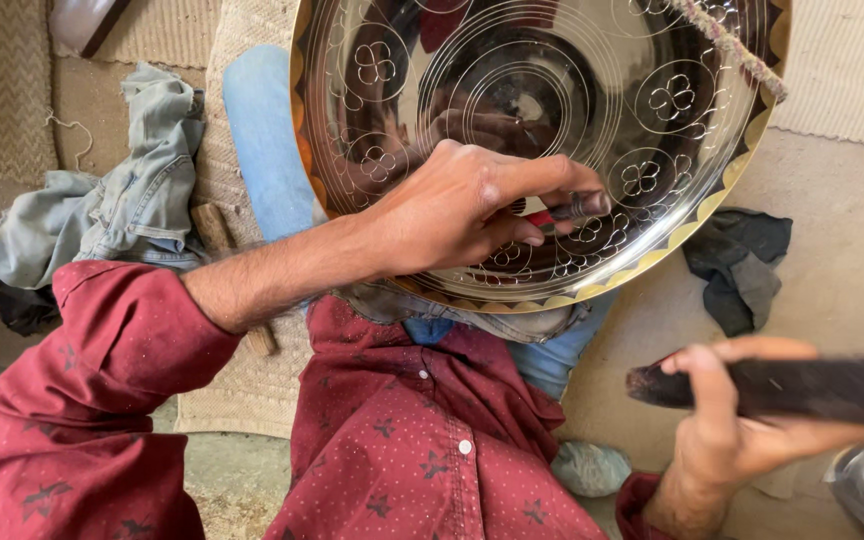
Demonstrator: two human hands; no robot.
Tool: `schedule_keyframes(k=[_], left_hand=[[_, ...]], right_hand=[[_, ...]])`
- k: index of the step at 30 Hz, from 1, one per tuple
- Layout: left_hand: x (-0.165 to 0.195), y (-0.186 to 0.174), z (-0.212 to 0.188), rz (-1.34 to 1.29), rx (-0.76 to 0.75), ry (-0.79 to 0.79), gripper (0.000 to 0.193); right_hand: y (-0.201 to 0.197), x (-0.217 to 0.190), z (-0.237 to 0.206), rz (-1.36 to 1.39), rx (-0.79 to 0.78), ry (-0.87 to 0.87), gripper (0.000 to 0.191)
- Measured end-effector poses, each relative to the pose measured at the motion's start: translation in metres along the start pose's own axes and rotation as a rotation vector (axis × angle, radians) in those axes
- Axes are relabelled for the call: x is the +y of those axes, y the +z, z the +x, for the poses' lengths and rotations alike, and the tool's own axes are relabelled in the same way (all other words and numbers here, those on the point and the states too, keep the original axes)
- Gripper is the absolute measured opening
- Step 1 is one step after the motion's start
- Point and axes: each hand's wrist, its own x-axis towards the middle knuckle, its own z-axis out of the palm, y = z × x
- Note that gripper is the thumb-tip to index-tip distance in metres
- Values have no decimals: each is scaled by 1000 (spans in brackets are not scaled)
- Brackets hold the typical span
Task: The person sits on the floor with a large engraved brass tray balanced on their lap. They hold a small punch against the decorative pattern and strike it with a wooden mallet, repeatedly repositioning the punch to chase the design across the tray surface.
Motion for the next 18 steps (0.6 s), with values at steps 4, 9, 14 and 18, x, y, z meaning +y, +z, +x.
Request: schedule_keyframes(k=[4,9,14,18], left_hand=[[-6,2,6,34,-5,107,57],[-12,1,17,-76,-218,121,56],[-14,-1,27,-106,-445,175,63],[-18,5,41,-98,-559,245,63]], right_hand=[[5,-6,11,-649,-292,-180,80],[14,15,-14,-330,-221,-42,86],[18,48,-60,-194,-106,84,98],[18,70,-85,-241,-62,-20,98]])
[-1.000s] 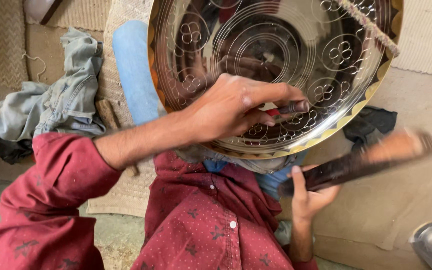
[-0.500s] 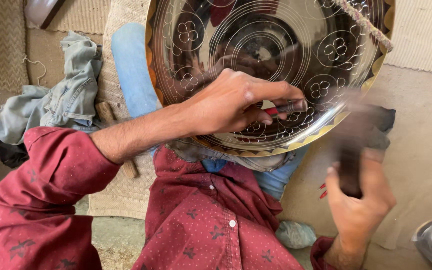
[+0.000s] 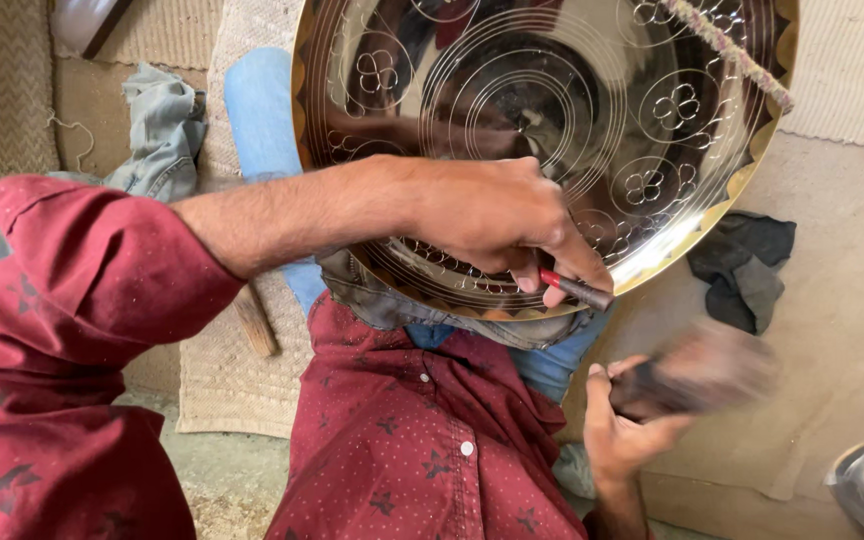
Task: The person sits on the floor with a large engraved brass tray balanced on their lap. They hold a small punch against the decorative pattern and strike it with a wooden mallet, repeatedly repositioning the punch to chase the design across the tray surface.
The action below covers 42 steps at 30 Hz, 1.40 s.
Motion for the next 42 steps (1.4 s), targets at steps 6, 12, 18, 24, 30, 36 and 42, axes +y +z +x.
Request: schedule_keyframes(k=[6,12,18,24,30,36,42], left_hand=[[-2,-1,8,-73,-187,-26,63],[4,-7,2,-75,-110,-1,60],[9,1,-11,86,274,-87,54],[9,-6,-17,50,212,-26,52],[11,-5,-15,69,191,-64,55],[22,17,-29,101,478,-191,51],[47,44,-35,200,830,-401,48]], right_hand=[[1,-7,6,-195,23,23,84],[4,-24,24,-523,-56,-353,88],[-2,-12,27,-93,-19,20,91],[-21,-24,45,214,122,-36,90],[-22,-41,69,-296,-134,-30,79],[-27,-46,104,-169,-265,-30,84],[-42,-66,163,-170,-449,-160,87]])
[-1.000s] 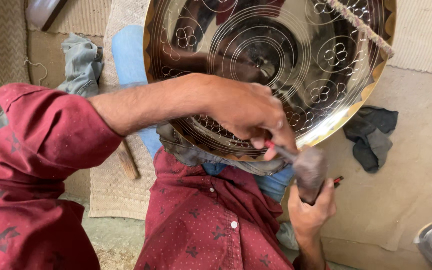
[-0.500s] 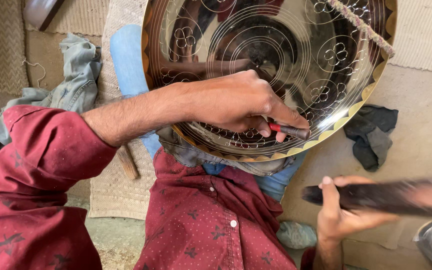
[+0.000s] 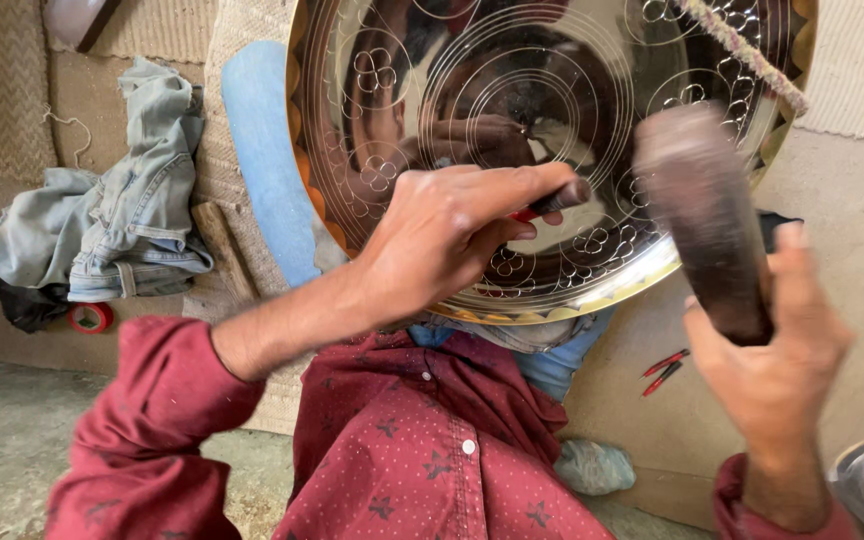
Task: The person sits on the floor with a large engraved brass tray balanced on their lap. They hold a small punch against the decorative pattern and strike it with a wooden mallet, repeatedly repositioning the punch to chase the design across the tray surface.
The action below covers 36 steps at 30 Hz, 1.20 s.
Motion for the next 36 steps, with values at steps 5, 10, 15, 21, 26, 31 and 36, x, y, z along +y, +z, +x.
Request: schedule_keyframes(k=[5,10,15,21,26,31,36], left_hand=[[9,4,-10,-46,143,-99,52],[16,10,-16,-24,248,-187,46],[21,16,-23,-118,340,-306,38],[18,11,-17,-174,343,-371,40],[4,-2,-1,-226,152,-102,42],[-5,-7,16,-6,-164,106,46],[-16,-12,35,-82,-397,211,48]], right_hand=[[-18,-32,41,-132,-78,19,85],[-27,-73,85,-172,-249,-150,84],[-33,-96,109,-484,-393,-236,82],[-36,-87,108,-513,-504,-148,99],[-31,-70,57,313,-264,-10,97],[8,-44,-22,699,-49,382,67],[30,-31,-61,685,321,249,85]])
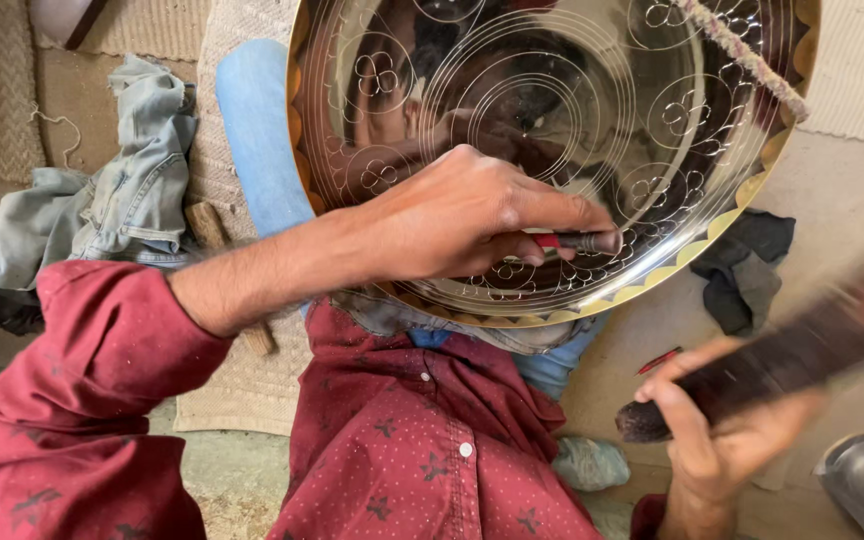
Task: The person sits on the floor with a large engraved brass tray balanced on their lap. They hold a small punch against the decorative pattern and strike it with a wooden mallet, repeatedly repositioning the punch to chase the design across the tray surface.
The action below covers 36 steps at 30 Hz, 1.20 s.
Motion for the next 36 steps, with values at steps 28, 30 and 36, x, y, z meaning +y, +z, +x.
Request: schedule_keyframes(k=[28,30,36], left_hand=[[-10,-14,25,-49,-324,146,61],[-10,-13,25,-117,-361,95,58],[-8,-9,14,-84,-120,193,54]], right_hand=[[-2,77,-45,-334,185,-141,99],[-3,69,-39,-353,204,-113,100],[8,40,-10,-639,0,-249,91]])
